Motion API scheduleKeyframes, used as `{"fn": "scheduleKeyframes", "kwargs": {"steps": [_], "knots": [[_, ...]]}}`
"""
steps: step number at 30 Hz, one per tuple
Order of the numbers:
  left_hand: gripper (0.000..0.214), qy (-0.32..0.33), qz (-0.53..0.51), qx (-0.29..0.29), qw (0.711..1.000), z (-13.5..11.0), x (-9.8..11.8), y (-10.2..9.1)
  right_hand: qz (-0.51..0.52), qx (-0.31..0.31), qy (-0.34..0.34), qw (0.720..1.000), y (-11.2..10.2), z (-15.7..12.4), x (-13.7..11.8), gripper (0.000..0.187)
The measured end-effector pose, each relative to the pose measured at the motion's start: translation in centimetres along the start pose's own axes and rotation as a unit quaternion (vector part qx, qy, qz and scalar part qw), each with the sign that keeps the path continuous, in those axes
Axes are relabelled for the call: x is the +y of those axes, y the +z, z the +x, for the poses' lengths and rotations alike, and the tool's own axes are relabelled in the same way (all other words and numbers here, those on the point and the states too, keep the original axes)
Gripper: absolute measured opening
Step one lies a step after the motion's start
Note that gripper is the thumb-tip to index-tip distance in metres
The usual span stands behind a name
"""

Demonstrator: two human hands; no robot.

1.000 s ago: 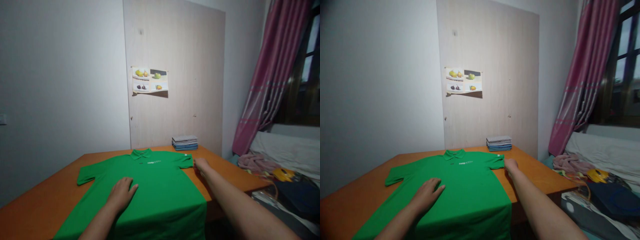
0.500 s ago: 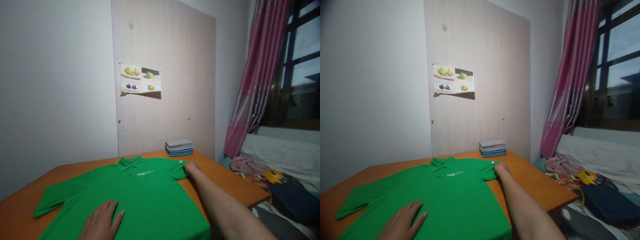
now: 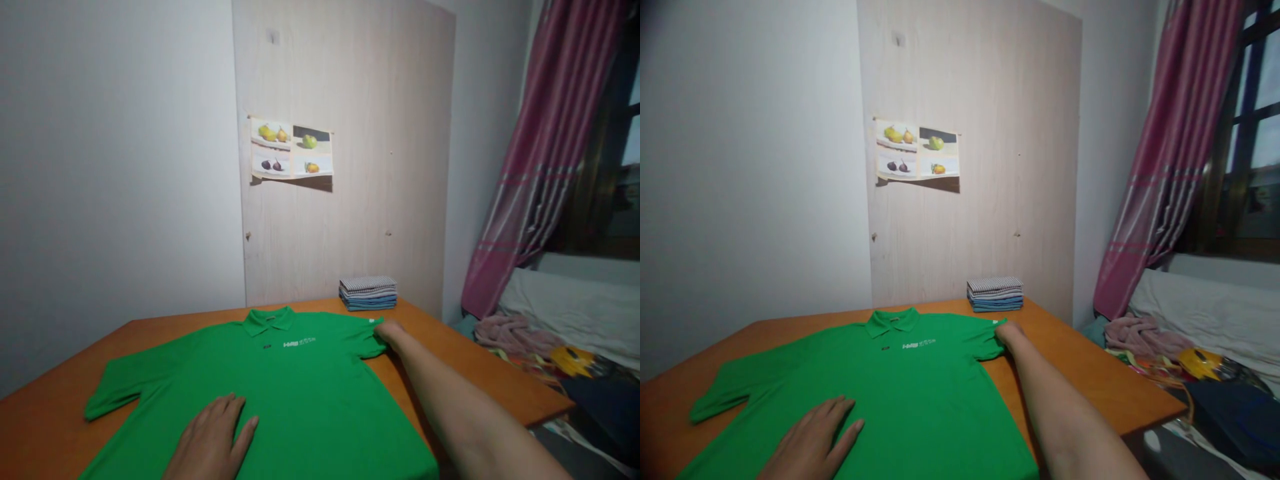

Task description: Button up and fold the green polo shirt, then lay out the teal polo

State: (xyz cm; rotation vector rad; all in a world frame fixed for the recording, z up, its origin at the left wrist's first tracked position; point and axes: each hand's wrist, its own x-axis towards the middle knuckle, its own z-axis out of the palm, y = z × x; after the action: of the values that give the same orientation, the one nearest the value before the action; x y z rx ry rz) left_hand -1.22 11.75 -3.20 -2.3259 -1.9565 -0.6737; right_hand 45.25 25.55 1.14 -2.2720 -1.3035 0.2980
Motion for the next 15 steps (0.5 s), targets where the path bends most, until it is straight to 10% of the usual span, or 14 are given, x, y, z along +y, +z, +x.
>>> {"fn": "scheduleKeyframes", "kwargs": {"steps": [10, 15], "knots": [[0.061, -0.004, 0.035, -0.034, 0.999, -0.6, 1.6, -1.6, 0.060, 0.049, -0.127, 0.989, -2.6, -2.2, -7.0, 0.015], [0.061, -0.002, 0.052, -0.045, 0.998, -1.0, 2.0, -2.0, 0.125, -0.041, -0.249, 0.960, -1.2, -5.5, -12.4, 0.018]]}}
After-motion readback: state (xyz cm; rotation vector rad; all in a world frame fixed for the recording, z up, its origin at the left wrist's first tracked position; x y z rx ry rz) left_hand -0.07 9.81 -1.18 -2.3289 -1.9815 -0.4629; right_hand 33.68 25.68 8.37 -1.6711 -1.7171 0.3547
